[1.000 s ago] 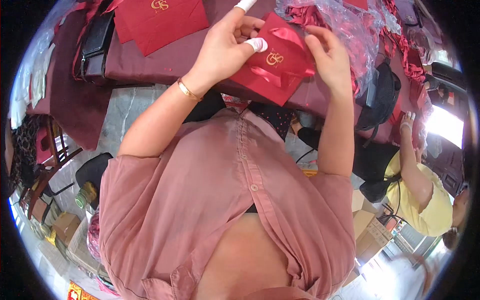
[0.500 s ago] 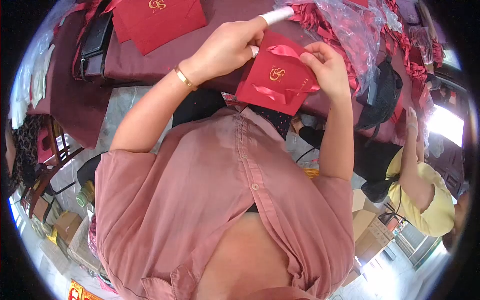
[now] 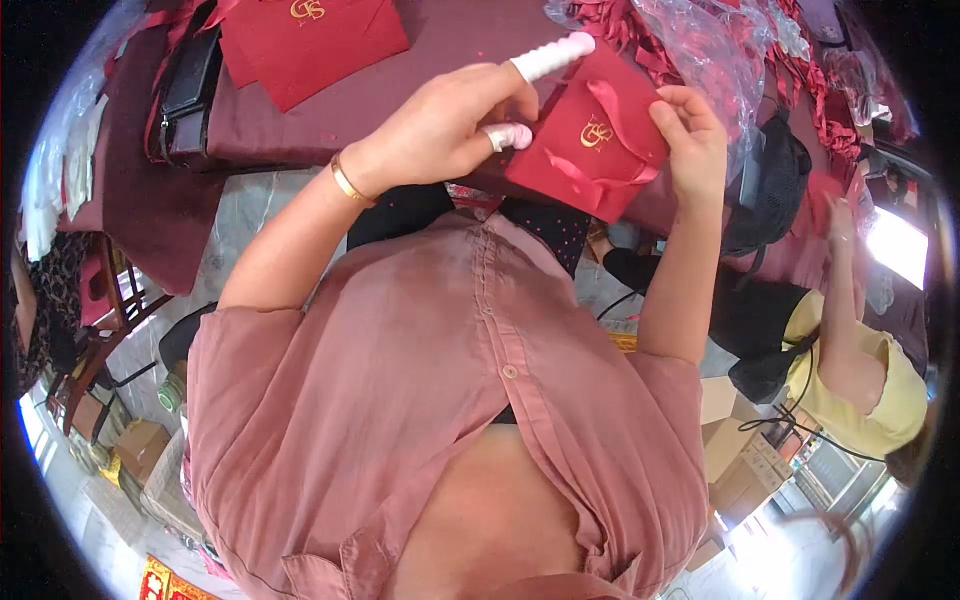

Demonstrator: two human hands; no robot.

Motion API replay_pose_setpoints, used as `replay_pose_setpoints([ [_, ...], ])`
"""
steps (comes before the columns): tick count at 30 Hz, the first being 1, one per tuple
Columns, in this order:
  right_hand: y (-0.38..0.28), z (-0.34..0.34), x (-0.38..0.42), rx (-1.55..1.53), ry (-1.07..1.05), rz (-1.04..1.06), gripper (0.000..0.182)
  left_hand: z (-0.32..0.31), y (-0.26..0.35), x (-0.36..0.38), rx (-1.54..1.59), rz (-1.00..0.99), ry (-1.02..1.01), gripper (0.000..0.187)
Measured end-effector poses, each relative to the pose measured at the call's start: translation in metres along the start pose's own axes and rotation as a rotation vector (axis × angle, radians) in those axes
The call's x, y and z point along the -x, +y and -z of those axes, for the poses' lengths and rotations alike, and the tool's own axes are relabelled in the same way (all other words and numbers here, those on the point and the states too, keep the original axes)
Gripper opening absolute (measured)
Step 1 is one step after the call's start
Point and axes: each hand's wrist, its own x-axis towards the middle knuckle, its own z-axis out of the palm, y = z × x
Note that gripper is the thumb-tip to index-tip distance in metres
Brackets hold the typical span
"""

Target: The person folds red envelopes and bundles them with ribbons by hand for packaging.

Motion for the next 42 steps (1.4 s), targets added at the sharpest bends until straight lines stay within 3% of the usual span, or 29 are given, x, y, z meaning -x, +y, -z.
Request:
replay_pose_setpoints([
  [2, 0.004, -0.002, -0.001, 0.091, 0.014, 0.028, 0.014, 0.001, 0.004, 0.000, 0.057, 0.028, -0.005, 0.046],
  [4, 0.005, -0.007, 0.000, 0.217, 0.085, 0.058, 0.014, -0.004, -0.006, 0.000, -0.241, -0.139, 0.058, 0.052],
  [5, 0.003, -0.009, 0.001, 0.214, 0.086, 0.058, 0.014, -0.006, -0.010, 0.001, -0.242, -0.139, 0.056, 0.052],
  [8, 0.001, -0.013, 0.003, 0.213, 0.092, 0.075, 0.016, -0.008, -0.012, 0.002, -0.236, -0.027, -0.015, 0.054],
  [10, 0.005, -0.015, 0.003, 0.306, 0.112, 0.093, 0.016, -0.007, -0.005, 0.000, 0.080, 0.130, -0.144, 0.083],
  [14, 0.000, -0.022, 0.008, 0.335, 0.094, 0.101, 0.016, -0.006, 0.006, -0.004, 0.070, 0.262, -0.211, 0.071],
  [16, -0.006, -0.021, 0.010, 0.396, -0.008, 0.060, 0.015, -0.007, -0.002, -0.006, -0.466, -0.034, -0.221, 0.080],
  [17, -0.008, -0.022, 0.010, 0.396, -0.007, 0.059, 0.015, -0.005, -0.005, -0.007, -0.597, -0.074, -0.287, 0.078],
  [20, -0.014, -0.021, 0.013, 0.550, -0.082, 0.048, 0.014, 0.002, 0.001, -0.011, -0.753, -0.135, -0.394, 0.077],
  [22, -0.016, -0.016, 0.013, 0.379, -0.044, 0.112, 0.012, 0.007, 0.000, -0.012, -0.779, -0.120, -0.422, 0.076],
  [24, -0.006, -0.007, 0.012, 0.274, -0.043, 0.104, 0.012, 0.013, -0.011, -0.014, -0.613, -0.224, -0.222, 0.074],
  [25, -0.005, -0.005, 0.013, 0.200, -0.025, 0.063, 0.013, 0.015, -0.019, -0.012, -0.592, -0.100, -0.230, 0.065],
  [27, 0.000, -0.002, 0.015, 0.128, -0.006, 0.025, 0.013, 0.005, -0.024, -0.011, -0.310, -0.023, 0.126, 0.055],
  [28, 0.004, -0.003, 0.017, -0.003, -0.002, -0.020, 0.015, 0.000, -0.018, -0.010, -0.070, 0.067, 0.220, 0.035],
  [30, 0.008, -0.008, 0.020, -0.136, -0.004, -0.063, 0.016, -0.013, -0.021, -0.008, -0.116, 0.056, 0.266, 0.051],
  [35, 0.007, -0.025, 0.029, -0.297, 0.026, -0.138, 0.023, -0.035, -0.019, -0.005, -0.023, 0.175, 0.343, 0.029],
  [37, -0.001, -0.030, 0.037, -0.538, 0.080, -0.152, 0.029, -0.044, -0.015, -0.008, 0.038, 0.056, 0.501, 0.028],
  [38, -0.004, -0.032, 0.040, -0.636, 0.092, -0.165, 0.032, -0.046, -0.016, -0.005, 0.087, 0.153, 0.520, 0.029],
  [39, 0.021, -0.031, 0.042, -0.756, 0.179, -0.238, 0.038, -0.047, -0.017, -0.006, 0.067, 0.101, 0.563, 0.030],
  [40, 0.016, -0.038, 0.047, -0.746, 0.112, -0.230, 0.039, -0.047, -0.016, -0.008, 0.047, 0.051, 0.605, 0.030],
  [41, 0.010, -0.047, 0.053, -0.735, 0.044, -0.222, 0.039, -0.044, -0.009, -0.005, 0.115, 0.164, 0.530, 0.033],
  [42, 0.006, -0.052, 0.056, -0.813, 0.026, -0.253, 0.036, -0.040, -0.007, -0.008, 0.049, 0.060, 0.541, 0.034],
])
